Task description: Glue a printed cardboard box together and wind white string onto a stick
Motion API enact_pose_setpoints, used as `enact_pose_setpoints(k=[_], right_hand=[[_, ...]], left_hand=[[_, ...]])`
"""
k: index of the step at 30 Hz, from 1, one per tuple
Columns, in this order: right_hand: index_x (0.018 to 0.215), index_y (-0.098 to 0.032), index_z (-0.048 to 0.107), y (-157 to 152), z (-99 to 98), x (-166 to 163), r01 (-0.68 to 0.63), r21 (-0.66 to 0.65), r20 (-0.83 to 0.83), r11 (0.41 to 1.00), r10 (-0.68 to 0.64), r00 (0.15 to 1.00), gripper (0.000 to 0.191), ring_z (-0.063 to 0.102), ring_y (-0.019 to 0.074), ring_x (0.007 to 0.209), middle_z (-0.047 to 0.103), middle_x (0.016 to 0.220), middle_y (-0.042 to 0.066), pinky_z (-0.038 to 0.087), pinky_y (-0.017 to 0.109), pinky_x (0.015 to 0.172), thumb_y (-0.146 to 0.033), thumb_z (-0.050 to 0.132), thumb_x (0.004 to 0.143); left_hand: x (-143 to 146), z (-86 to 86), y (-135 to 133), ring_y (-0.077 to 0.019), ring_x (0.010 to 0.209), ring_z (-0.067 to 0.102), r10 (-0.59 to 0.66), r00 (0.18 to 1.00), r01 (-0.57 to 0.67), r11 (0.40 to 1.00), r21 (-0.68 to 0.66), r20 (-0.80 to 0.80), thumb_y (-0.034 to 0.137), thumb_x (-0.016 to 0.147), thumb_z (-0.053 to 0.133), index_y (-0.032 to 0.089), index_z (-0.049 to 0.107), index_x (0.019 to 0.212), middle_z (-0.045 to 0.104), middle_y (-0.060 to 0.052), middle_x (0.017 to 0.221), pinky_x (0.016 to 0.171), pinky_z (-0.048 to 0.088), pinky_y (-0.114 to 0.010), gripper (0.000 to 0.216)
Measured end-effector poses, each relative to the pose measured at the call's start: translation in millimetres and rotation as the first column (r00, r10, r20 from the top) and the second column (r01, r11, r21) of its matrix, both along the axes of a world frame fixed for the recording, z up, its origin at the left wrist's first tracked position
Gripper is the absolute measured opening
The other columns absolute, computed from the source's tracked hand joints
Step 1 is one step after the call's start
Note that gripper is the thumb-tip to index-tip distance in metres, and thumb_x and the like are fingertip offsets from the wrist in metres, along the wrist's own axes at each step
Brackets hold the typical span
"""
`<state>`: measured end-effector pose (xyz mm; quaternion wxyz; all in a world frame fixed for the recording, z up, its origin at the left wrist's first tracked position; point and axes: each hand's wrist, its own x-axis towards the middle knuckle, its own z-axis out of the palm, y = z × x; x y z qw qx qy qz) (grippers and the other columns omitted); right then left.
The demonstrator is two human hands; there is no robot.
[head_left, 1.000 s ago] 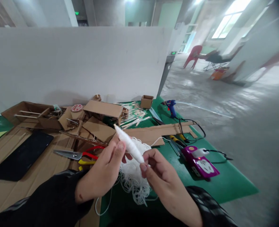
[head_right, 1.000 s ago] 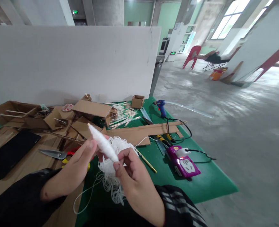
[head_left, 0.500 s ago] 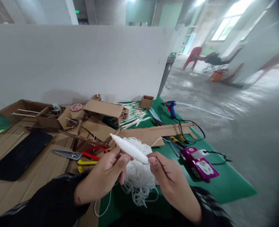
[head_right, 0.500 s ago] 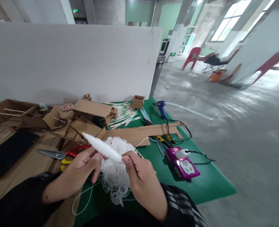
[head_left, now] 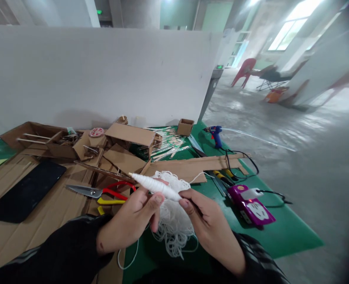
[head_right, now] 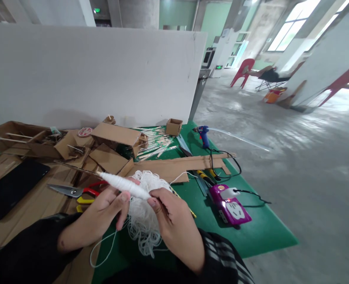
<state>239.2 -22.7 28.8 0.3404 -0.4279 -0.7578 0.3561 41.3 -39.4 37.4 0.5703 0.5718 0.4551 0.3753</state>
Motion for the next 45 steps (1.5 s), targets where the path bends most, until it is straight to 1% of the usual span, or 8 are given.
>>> enact_pose_setpoints(k=[2,8,15,19,24,31,39,45], right_hand=[[0.092,-0.022,0.059,-0.2,-2.4,0.0,-0.021,-0.020,0.003,1.000,0.022,1.000,0.025,0.058,0.0167,0.075,0.063,0.082,0.002,0.041,0.028,0.068,-0.034,0.039,0.101],[0.098,-0.023,0.046,-3.3,-7.3,2.2,-0.030,-0.093,-0.128,0.995,0.018,0.992,0.012,0.047,0.0121,0.055,0.052,0.070,-0.004,0.037,0.023,0.050,-0.035,0.047,0.098],[0.086,-0.020,0.060,9.2,-6.9,5.1,0.048,0.232,0.026,0.972,-0.055,0.998,0.015,0.056,0.0154,0.072,0.060,0.078,0.002,0.040,0.026,0.065,-0.025,0.051,0.097],[0.085,-0.020,0.058,8.5,-11.7,5.8,0.036,0.174,0.034,0.984,-0.043,0.999,0.019,0.056,0.0142,0.066,0.061,0.073,0.001,0.040,0.025,0.062,-0.027,0.047,0.098],[0.096,-0.022,0.047,5.7,-15.3,9.8,0.011,0.067,-0.021,0.998,-0.010,1.000,0.005,0.051,0.0119,0.056,0.056,0.072,-0.002,0.039,0.023,0.052,-0.026,0.049,0.097],[0.087,-0.021,0.055,12.4,-14.6,9.8,0.005,0.231,0.044,0.973,-0.016,0.999,0.015,0.055,0.0153,0.073,0.059,0.079,0.002,0.041,0.026,0.067,-0.019,0.045,0.098],[0.099,-0.022,0.047,11.7,-20.9,10.2,-0.012,0.132,0.034,0.991,0.007,0.999,0.005,0.056,0.0145,0.070,0.058,0.083,0.001,0.044,0.026,0.063,-0.020,0.049,0.095],[0.093,-0.020,0.052,14.8,-22.1,8.8,0.013,0.293,0.062,0.956,-0.032,0.998,0.010,0.054,0.0178,0.081,0.056,0.087,0.004,0.042,0.030,0.071,-0.015,0.044,0.096]], left_hand=[[0.6,-1.4,0.6,-0.0138,0.054,0.051,-0.011,1.000,0.011,1.000,0.005,0.011,0.050,0.096,0.042,0.014,0.051,0.123,0.055,0.005,0.052,0.060,0.044,-0.025,0.045],[0.3,-4.2,4.0,-0.0127,0.057,0.054,-0.029,0.998,0.029,1.000,0.006,0.052,0.050,0.096,0.044,0.013,0.052,0.120,0.057,0.004,0.057,0.061,0.045,-0.025,0.044],[-4.0,-6.6,5.9,-0.0103,0.063,0.054,0.003,0.996,-0.001,1.000,-0.015,0.095,0.045,0.095,0.051,0.016,0.051,0.121,0.061,0.001,0.074,0.060,0.045,-0.022,0.039],[-3.9,-10.7,9.1,-0.0082,0.061,0.055,0.011,0.992,-0.008,1.000,-0.023,0.126,0.044,0.095,0.052,0.018,0.051,0.115,0.064,0.000,0.082,0.058,0.045,-0.021,0.033],[-4.4,-12.0,11.2,-0.0078,0.062,0.058,0.012,0.993,-0.011,1.000,-0.008,0.120,0.041,0.096,0.051,0.018,0.052,0.092,0.067,0.000,0.080,0.058,0.045,-0.020,0.023],[-3.2,-13.2,10.3,-0.0092,0.066,0.060,-0.037,0.982,0.048,0.997,-0.055,0.183,0.037,0.095,0.054,0.019,0.046,0.121,0.068,-0.001,0.084,0.062,0.047,-0.022,0.033],[-2.8,-13.8,11.7,-0.0102,0.067,0.058,0.006,0.992,0.002,0.998,-0.064,0.122,0.038,0.092,0.058,0.018,0.050,0.119,0.067,-0.002,0.084,0.062,0.047,-0.023,0.034],[-4.5,-15.4,10.3,-0.0090,0.059,0.052,0.006,1.000,-0.005,0.999,-0.035,0.020,0.038,0.090,0.061,0.022,0.052,0.117,0.061,0.001,0.081,0.058,0.046,-0.023,0.033]])
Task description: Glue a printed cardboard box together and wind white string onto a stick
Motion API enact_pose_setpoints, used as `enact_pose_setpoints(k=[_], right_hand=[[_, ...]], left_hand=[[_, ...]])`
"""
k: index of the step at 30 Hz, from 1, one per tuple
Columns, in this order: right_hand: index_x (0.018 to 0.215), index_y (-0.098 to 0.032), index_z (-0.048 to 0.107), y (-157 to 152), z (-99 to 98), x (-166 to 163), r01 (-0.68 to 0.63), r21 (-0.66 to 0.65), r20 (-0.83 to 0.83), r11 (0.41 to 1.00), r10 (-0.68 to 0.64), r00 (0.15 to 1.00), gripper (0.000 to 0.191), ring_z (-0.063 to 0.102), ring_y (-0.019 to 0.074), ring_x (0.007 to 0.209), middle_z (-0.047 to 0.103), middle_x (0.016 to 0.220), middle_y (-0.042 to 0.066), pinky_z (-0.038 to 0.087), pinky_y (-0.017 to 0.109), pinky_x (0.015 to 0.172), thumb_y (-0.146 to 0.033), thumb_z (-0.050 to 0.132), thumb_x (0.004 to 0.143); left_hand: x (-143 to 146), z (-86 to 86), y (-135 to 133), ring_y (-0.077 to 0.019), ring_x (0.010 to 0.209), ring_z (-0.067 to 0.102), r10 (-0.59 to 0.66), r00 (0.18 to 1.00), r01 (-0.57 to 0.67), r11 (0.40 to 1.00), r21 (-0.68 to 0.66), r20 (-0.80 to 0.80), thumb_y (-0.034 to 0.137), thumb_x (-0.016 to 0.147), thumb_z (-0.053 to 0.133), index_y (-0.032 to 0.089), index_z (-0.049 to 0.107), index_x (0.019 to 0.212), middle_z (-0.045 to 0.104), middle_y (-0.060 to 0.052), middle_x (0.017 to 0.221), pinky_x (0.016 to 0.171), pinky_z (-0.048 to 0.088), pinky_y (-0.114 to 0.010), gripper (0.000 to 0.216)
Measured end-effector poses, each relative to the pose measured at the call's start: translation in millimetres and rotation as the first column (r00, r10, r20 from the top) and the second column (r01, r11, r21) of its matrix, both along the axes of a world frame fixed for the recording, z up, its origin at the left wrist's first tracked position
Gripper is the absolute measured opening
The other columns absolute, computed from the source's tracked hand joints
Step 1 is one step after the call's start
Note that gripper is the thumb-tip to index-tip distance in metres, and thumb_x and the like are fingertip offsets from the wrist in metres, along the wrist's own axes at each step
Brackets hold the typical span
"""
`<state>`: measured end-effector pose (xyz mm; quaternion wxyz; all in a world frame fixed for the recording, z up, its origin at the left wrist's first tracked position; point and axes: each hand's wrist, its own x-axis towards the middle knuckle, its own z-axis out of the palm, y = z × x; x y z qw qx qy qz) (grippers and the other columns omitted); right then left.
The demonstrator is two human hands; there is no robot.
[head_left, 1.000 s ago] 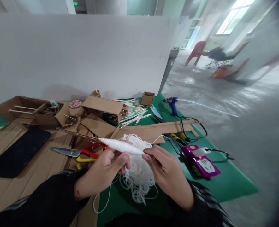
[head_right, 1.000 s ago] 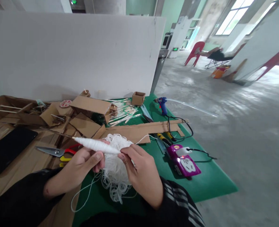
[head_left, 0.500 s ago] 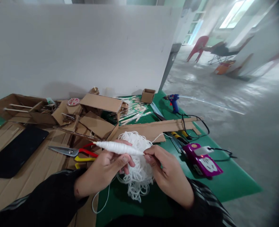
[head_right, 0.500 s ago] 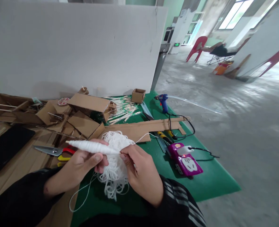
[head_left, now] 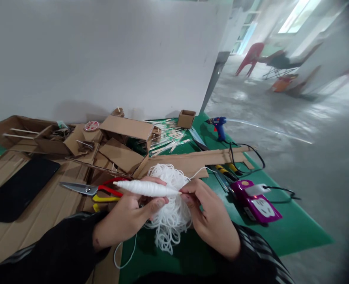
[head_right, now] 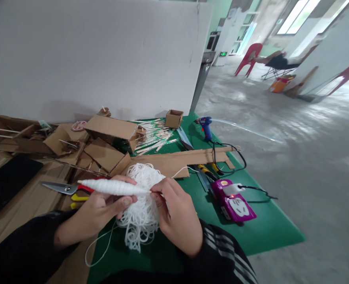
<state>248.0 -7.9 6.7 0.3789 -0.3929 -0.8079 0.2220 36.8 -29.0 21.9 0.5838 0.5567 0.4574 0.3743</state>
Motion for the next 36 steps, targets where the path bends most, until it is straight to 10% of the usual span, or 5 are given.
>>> enact_pose_setpoints(k=[8,15,28,36], right_hand=[[0.089,-0.019,0.055,1.1,-4.7,-2.6,0.011,-0.059,-0.040,0.998,-0.013,0.999,0.017,0.055,0.0177,0.076,0.058,0.082,0.005,0.041,0.030,0.070,-0.021,0.040,0.099],[0.081,-0.020,0.052,-0.7,-3.0,-1.9,0.002,-0.306,-0.103,0.952,-0.036,0.994,0.027,0.048,0.0139,0.061,0.053,0.069,-0.001,0.037,0.026,0.058,-0.033,0.038,0.101],[0.079,-0.020,0.044,-2.8,-2.1,-6.2,-0.373,-0.710,-0.524,0.597,-0.094,0.847,0.037,0.029,0.0071,0.054,0.035,0.065,-0.007,0.026,0.020,0.048,-0.049,0.066,0.084],[0.078,-0.021,0.044,-3.3,0.0,-9.3,-0.254,-0.755,-0.489,0.605,-0.260,0.833,0.037,0.033,0.0068,0.048,0.040,0.062,-0.007,0.028,0.018,0.040,-0.052,0.063,0.085]], left_hand=[[-2.3,-6.4,-0.5,-0.0173,0.080,0.057,0.008,0.978,0.019,0.992,0.126,-0.210,0.039,0.088,0.062,0.022,0.052,0.122,0.061,-0.005,0.101,0.071,0.049,-0.031,0.040],[-4.2,-9.9,-4.7,-0.0231,0.078,0.060,0.180,0.784,-0.005,0.959,0.283,-0.594,0.049,0.082,0.064,0.019,0.057,0.094,0.062,-0.004,0.084,0.070,0.047,-0.036,0.034],[1.7,-6.0,-5.3,-0.0223,0.085,0.055,0.248,0.749,0.245,0.757,0.605,-0.614,0.020,0.081,0.067,0.022,0.063,0.086,0.066,-0.003,0.084,0.081,0.041,-0.036,0.007],[-0.4,-9.2,-14.6,-0.0238,0.097,0.056,0.220,0.831,0.307,0.583,0.752,-0.511,0.006,0.073,0.065,0.023,0.053,0.071,0.071,-0.004,0.095,0.091,0.042,-0.042,0.020]])
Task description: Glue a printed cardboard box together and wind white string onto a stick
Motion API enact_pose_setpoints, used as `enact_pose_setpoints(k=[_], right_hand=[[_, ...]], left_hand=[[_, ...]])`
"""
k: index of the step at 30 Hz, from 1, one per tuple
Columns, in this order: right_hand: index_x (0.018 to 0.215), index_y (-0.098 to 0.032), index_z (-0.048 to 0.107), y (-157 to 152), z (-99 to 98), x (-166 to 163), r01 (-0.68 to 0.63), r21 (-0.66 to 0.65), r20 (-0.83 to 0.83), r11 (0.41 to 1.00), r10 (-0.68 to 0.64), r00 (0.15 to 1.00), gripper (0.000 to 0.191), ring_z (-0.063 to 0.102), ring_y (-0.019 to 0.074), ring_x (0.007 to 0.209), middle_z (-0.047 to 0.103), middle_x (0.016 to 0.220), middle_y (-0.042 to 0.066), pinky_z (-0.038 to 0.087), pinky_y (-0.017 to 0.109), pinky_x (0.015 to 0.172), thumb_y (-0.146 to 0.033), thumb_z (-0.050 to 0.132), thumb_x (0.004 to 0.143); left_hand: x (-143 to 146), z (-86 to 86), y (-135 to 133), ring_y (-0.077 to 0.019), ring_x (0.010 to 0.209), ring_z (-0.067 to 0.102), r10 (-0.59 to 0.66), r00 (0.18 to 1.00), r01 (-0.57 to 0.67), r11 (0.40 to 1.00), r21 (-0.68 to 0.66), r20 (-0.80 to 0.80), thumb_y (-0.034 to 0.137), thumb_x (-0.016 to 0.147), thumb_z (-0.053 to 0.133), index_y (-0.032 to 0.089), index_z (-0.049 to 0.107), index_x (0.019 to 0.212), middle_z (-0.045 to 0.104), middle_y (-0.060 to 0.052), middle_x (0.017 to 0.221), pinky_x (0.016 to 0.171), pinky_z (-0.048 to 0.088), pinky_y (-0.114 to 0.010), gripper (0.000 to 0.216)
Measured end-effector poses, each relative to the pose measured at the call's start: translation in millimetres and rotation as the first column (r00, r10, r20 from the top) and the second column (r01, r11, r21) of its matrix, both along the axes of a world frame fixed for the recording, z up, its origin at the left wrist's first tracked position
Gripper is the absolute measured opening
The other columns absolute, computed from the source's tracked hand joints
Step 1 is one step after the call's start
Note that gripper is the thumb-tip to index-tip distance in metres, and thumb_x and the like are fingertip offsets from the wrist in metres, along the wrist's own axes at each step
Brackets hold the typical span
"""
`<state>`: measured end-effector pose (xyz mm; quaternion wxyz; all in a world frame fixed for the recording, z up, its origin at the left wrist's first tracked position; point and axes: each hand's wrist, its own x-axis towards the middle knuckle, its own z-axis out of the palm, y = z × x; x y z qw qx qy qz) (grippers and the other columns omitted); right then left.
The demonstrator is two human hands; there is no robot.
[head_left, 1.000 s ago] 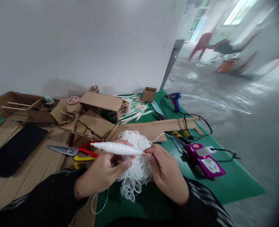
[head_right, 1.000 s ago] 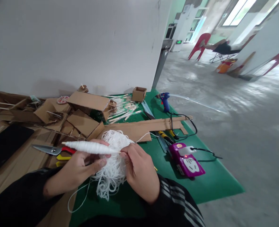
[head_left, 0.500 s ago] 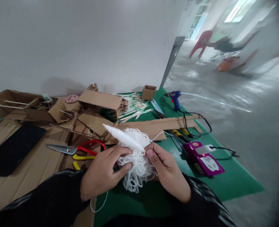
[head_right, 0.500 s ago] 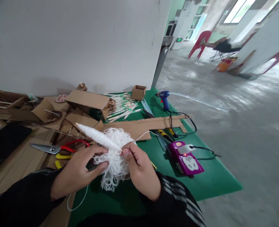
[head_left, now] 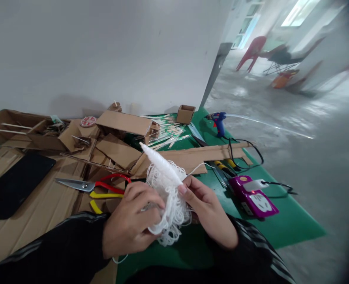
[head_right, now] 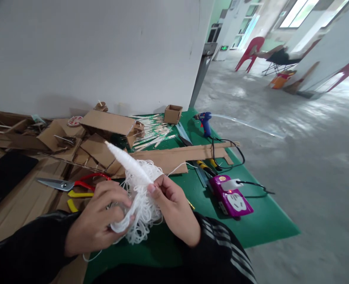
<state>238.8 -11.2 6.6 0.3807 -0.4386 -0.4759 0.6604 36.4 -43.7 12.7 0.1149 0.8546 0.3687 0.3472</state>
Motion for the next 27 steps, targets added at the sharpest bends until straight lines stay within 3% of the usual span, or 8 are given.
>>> enact_pose_setpoints(k=[4,8,11,14,16,18,21,27], right_hand=[[0.078,-0.022,0.044,0.3,0.7,-1.5,0.089,-0.023,0.005,0.996,-0.089,0.996,0.035,0.036,0.0075,0.045,0.042,0.061,-0.006,0.031,0.018,0.037,-0.050,0.063,0.085],[0.077,-0.022,0.045,1.4,-0.3,-1.7,0.151,-0.001,0.008,0.989,-0.151,0.989,0.033,0.032,0.0068,0.044,0.041,0.060,-0.007,0.028,0.018,0.036,-0.049,0.062,0.086],[0.077,-0.021,0.046,2.1,-1.1,-0.7,0.144,0.047,0.014,0.988,-0.145,0.989,0.033,0.031,0.0068,0.046,0.040,0.061,-0.007,0.026,0.018,0.038,-0.049,0.062,0.086],[0.076,-0.021,0.046,1.8,-2.1,0.3,0.124,0.131,0.039,0.984,-0.130,0.991,0.034,0.032,0.0077,0.049,0.039,0.062,-0.006,0.028,0.019,0.041,-0.049,0.062,0.087],[0.076,-0.021,0.046,0.7,-3.2,0.1,0.119,0.205,0.056,0.971,-0.134,0.989,0.033,0.034,0.0086,0.051,0.040,0.063,-0.006,0.030,0.020,0.044,-0.049,0.060,0.088],[0.077,-0.021,0.047,-1.5,-4.5,-1.1,0.102,0.261,0.077,0.960,-0.126,0.989,0.032,0.034,0.0092,0.052,0.040,0.063,-0.006,0.031,0.021,0.046,-0.048,0.058,0.090],[0.079,-0.021,0.048,-6.7,-6.6,-4.8,0.055,0.278,0.102,0.959,-0.086,0.991,0.029,0.034,0.0100,0.053,0.040,0.063,-0.005,0.031,0.022,0.047,-0.046,0.056,0.092],[0.080,-0.020,0.049,-17.1,-12.4,-12.3,0.021,0.290,0.108,0.957,-0.055,0.993,0.026,0.037,0.0112,0.058,0.044,0.067,-0.004,0.031,0.023,0.052,-0.043,0.053,0.094]], left_hand=[[3.5,4.2,-4.9,-0.0203,0.085,0.062,-0.323,0.943,0.321,0.946,-0.043,-0.083,0.006,0.082,0.055,0.025,0.059,0.075,0.073,-0.005,0.088,0.090,0.047,-0.039,0.020],[12.4,13.7,-12.7,-0.0183,0.063,0.059,-0.541,0.801,0.517,0.841,-0.158,-0.256,0.016,0.091,0.050,0.025,0.061,0.068,0.072,-0.004,0.071,0.061,0.049,-0.034,0.026],[8.4,14.7,-17.0,-0.0179,0.054,0.053,-0.458,0.854,0.458,0.887,-0.061,-0.247,0.021,0.093,0.050,0.025,0.059,0.062,0.069,-0.003,0.064,0.052,0.044,-0.034,0.032],[-3.7,14.9,-11.8,-0.0225,0.068,0.056,-0.167,0.985,0.172,0.972,0.161,-0.044,0.034,0.089,0.058,0.025,0.060,0.066,0.073,-0.005,0.079,0.071,0.047,-0.042,0.025],[-9.0,17.2,-1.6,-0.0237,0.076,0.058,0.072,0.994,-0.076,0.996,0.046,0.076,0.025,0.086,0.060,0.024,0.056,0.065,0.071,-0.005,0.082,0.076,0.046,-0.042,0.021],[-8.6,19.4,10.9,-0.0225,0.083,0.061,0.249,0.959,-0.208,0.942,-0.264,0.135,0.023,0.089,0.056,0.023,0.060,0.081,0.071,-0.005,0.089,0.077,0.047,-0.037,0.009],[-0.6,18.4,24.7,-0.0208,0.087,0.066,0.219,0.949,-0.061,0.833,-0.551,0.225,0.026,0.092,0.053,0.021,0.064,0.101,0.072,-0.004,0.096,0.076,0.050,-0.031,0.015],[9.3,12.1,24.2,-0.0202,0.089,0.064,0.089,0.953,0.105,0.798,-0.594,0.289,0.023,0.087,0.062,0.021,0.066,0.112,0.072,-0.002,0.098,0.081,0.049,-0.029,0.026]])
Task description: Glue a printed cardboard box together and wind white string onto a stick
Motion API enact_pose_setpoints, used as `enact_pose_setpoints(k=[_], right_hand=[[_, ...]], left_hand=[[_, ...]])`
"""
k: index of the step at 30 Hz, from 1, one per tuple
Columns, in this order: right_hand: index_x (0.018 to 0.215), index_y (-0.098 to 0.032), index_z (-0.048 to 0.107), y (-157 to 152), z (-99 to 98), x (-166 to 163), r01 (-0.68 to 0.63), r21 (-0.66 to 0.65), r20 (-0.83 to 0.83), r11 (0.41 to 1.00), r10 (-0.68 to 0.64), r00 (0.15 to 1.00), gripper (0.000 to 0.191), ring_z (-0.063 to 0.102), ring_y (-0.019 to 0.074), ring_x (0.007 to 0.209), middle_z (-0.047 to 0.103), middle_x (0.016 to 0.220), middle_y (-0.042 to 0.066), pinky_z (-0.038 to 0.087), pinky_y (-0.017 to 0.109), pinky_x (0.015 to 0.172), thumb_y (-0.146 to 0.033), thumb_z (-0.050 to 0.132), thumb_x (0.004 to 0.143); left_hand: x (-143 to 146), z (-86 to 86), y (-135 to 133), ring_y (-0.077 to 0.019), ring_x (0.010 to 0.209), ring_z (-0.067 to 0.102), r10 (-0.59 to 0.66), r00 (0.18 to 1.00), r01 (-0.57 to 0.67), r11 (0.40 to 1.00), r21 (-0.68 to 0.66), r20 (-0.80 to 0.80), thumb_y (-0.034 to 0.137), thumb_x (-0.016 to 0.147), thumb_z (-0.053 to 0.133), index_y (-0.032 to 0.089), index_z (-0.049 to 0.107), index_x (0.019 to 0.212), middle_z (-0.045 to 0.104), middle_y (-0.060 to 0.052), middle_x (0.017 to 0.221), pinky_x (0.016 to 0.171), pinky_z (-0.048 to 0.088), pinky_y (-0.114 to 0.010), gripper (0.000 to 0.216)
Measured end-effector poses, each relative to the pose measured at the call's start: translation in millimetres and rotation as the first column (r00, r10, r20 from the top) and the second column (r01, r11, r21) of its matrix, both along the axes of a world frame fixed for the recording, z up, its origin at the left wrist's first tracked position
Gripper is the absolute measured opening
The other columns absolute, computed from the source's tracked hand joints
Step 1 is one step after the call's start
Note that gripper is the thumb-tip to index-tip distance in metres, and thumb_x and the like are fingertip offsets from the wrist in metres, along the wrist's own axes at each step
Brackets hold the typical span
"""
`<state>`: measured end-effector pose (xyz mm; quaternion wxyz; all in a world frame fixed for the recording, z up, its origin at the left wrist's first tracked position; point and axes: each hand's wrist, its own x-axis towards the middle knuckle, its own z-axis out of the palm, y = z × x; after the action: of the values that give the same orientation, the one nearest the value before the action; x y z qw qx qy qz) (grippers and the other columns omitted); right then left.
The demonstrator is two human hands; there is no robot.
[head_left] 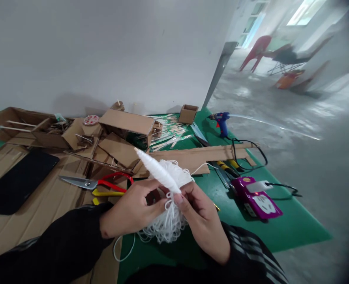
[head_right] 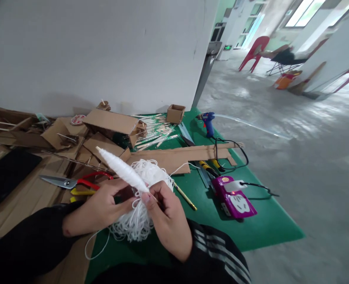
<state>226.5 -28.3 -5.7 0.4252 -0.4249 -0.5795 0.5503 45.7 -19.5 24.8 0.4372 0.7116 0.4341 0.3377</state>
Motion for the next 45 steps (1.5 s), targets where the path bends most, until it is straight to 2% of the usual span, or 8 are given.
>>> enact_pose_setpoints(k=[6,10,14,17,26,33,39,45], right_hand=[[0.081,-0.020,0.049,-0.8,-3.1,-0.2,0.016,-0.042,-0.038,0.999,-0.018,0.999,0.026,0.035,0.0105,0.058,0.041,0.066,-0.005,0.030,0.022,0.052,-0.042,0.054,0.094],[0.080,-0.019,0.051,-0.8,0.7,0.1,0.070,-0.075,-0.088,0.995,-0.076,0.993,0.026,0.037,0.0092,0.057,0.045,0.066,-0.004,0.033,0.021,0.051,-0.041,0.058,0.091],[0.094,-0.019,0.055,-3.0,5.8,-1.9,-0.057,-0.194,-0.205,0.979,0.016,0.979,0.033,0.051,0.0113,0.067,0.060,0.081,0.000,0.043,0.022,0.061,-0.039,0.075,0.077],[0.094,-0.018,0.056,-2.6,6.6,-3.5,-0.107,-0.247,-0.197,0.963,0.059,0.979,0.041,0.052,0.0118,0.070,0.060,0.082,0.000,0.044,0.022,0.062,-0.032,0.083,0.067],[0.077,-0.016,0.055,3.7,-1.8,7.3,-0.134,-0.300,-0.108,0.944,0.106,0.988,0.031,0.033,0.0070,0.056,0.043,0.064,-0.005,0.028,0.020,0.050,-0.044,0.068,0.083],[0.082,-0.017,0.055,3.0,-9.4,14.8,-0.136,-0.446,-0.214,0.885,0.042,0.976,0.033,0.043,0.0067,0.055,0.053,0.068,-0.003,0.032,0.017,0.045,-0.044,0.073,0.079],[0.078,-0.017,0.054,3.7,-6.5,14.0,-0.144,-0.501,-0.247,0.854,0.018,0.969,0.037,0.039,0.0039,0.047,0.053,0.063,-0.004,0.027,0.014,0.040,-0.045,0.078,0.074],[0.078,-0.017,0.053,4.0,-6.4,14.2,-0.124,-0.530,-0.231,0.839,-0.002,0.973,0.042,0.038,0.0037,0.044,0.053,0.060,-0.004,0.025,0.013,0.037,-0.047,0.081,0.068]], left_hand=[[-3.5,-3.8,1.2,-0.0195,0.081,0.067,0.018,0.997,-0.016,0.999,0.028,-0.080,0.030,0.089,0.061,0.020,0.072,0.096,0.074,-0.003,0.088,0.075,0.049,-0.029,0.016],[-3.8,-5.6,0.4,-0.0222,0.094,0.063,0.115,0.970,-0.062,0.969,0.240,-0.213,0.028,0.085,0.065,0.021,0.069,0.086,0.069,-0.005,0.095,0.084,0.047,-0.033,0.009],[-1.3,-8.1,-4.1,-0.0226,0.098,0.060,0.149,0.949,-0.042,0.933,0.357,-0.277,0.020,0.083,0.065,0.020,0.065,0.087,0.069,-0.005,0.095,0.089,0.044,-0.033,0.004],[-0.9,-10.7,-7.2,-0.0191,0.090,0.064,0.108,0.955,-0.024,0.956,0.291,-0.278,0.022,0.089,0.060,0.021,0.064,0.091,0.072,-0.002,0.092,0.083,0.045,-0.029,0.005],[-8.2,-4.2,-9.9,-0.0199,0.096,0.056,0.124,0.953,-0.053,0.966,0.251,-0.276,0.024,0.095,0.051,0.021,0.059,0.093,0.065,-0.002,0.093,0.088,0.039,-0.033,0.009],[-13.6,4.6,-9.3,-0.0146,0.091,0.053,0.037,0.996,-0.025,0.989,-0.144,0.081,0.035,0.102,0.035,0.023,0.049,0.099,0.057,-0.001,0.099,0.081,0.042,-0.029,0.019],[-11.8,-0.9,-6.7,-0.0123,0.078,0.049,0.150,0.987,-0.144,0.985,-0.100,0.057,0.035,0.102,0.037,0.023,0.046,0.092,0.051,0.003,0.084,0.074,0.040,-0.027,0.019],[-13.2,-10.0,-1.9,-0.0122,0.067,0.046,0.235,0.946,-0.207,0.968,-0.145,0.223,0.033,0.103,0.031,0.023,0.043,0.090,0.045,0.003,0.076,0.064,0.041,-0.027,0.020]])
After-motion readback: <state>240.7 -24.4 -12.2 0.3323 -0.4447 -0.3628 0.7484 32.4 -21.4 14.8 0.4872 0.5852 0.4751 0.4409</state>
